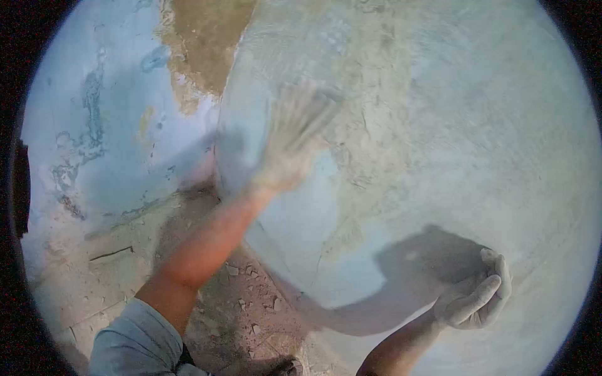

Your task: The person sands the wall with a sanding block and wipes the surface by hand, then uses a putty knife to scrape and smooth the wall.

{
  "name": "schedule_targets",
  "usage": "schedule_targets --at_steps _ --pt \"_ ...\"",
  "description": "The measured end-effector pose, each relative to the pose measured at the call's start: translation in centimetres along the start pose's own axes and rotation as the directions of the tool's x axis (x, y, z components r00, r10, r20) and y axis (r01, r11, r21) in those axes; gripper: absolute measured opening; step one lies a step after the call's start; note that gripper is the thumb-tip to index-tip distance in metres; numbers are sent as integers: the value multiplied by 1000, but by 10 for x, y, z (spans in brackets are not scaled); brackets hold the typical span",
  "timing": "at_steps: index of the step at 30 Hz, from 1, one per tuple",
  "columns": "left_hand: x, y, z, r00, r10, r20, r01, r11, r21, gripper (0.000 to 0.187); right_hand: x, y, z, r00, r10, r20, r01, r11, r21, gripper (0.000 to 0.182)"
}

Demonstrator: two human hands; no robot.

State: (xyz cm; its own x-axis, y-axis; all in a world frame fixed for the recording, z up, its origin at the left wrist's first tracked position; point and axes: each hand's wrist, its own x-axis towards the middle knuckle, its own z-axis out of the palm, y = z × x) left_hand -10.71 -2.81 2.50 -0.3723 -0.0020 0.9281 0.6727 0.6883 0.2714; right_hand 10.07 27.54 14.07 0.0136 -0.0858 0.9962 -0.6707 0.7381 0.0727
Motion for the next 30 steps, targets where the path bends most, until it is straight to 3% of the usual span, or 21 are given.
schedule_targets --at_steps 2,5,6,8,10,12,15,17,18,20,23,25,27,28,30 --pt "-12 -68 17 976 -180 -121 155 969 -192 66 4 -5 -6 1000 19 -25 -20 999 -46 35" --pt "-18 -67 24 875 -474 -100 448 869 -209 64 6 -11 -10 993 84 -86 -83 996 16 36" --pt "-16 -43 26 896 -429 -114 401 892 -208 62 6 -12 -7 988 113 -108 -106 992 66 36" --pt "-6 16 16 980 -191 -57 186 979 -85 69 5 -13 0 989 115 -95 -107 990 88 36" --pt "-4 73 15 996 83 40 -79 993 -86 80 4 -16 9 992 99 -75 -94 993 64 35" --pt "-10 112 20 953 293 73 -289 955 -69 88 5 -21 17 997 66 -47 -67 998 -3 34" --pt "8 86 -15 833 326 448 -324 942 -82 84 2 -18 20 999 49 -15 -50 995 -91 33" --pt "-2 27 9 975 158 157 -179 975 130 72 1 -19 27 1000 -2 20 4 996 -95 29" --pt "-5 -8 8 1000 15 26 -17 997 73 68 1 -20 28 997 -31 71 39 993 -113 27" --pt "-23 -74 19 951 -286 -120 267 951 -154 63 -2 -15 27 977 -126 173 151 979 -138 24" --pt "-49 -93 37 871 -484 -87 464 868 -180 65 0 -14 38 898 -318 305 390 895 -216 22" --pt "-38 -42 34 922 -370 -111 348 920 -178 65 -2 -16 43 909 -282 305 364 896 -255 19" --pt "-17 23 14 970 -239 37 241 968 -67 69 -4 -17 46 919 -231 318 329 896 -299 19" --pt "-14 53 14 996 -73 56 80 988 -131 70 -3 -23 55 946 -202 255 277 912 -304 16" --pt "-18 80 14 981 162 103 -142 973 -182 76 -3 -26 61 941 -197 276 273 923 -271 16"
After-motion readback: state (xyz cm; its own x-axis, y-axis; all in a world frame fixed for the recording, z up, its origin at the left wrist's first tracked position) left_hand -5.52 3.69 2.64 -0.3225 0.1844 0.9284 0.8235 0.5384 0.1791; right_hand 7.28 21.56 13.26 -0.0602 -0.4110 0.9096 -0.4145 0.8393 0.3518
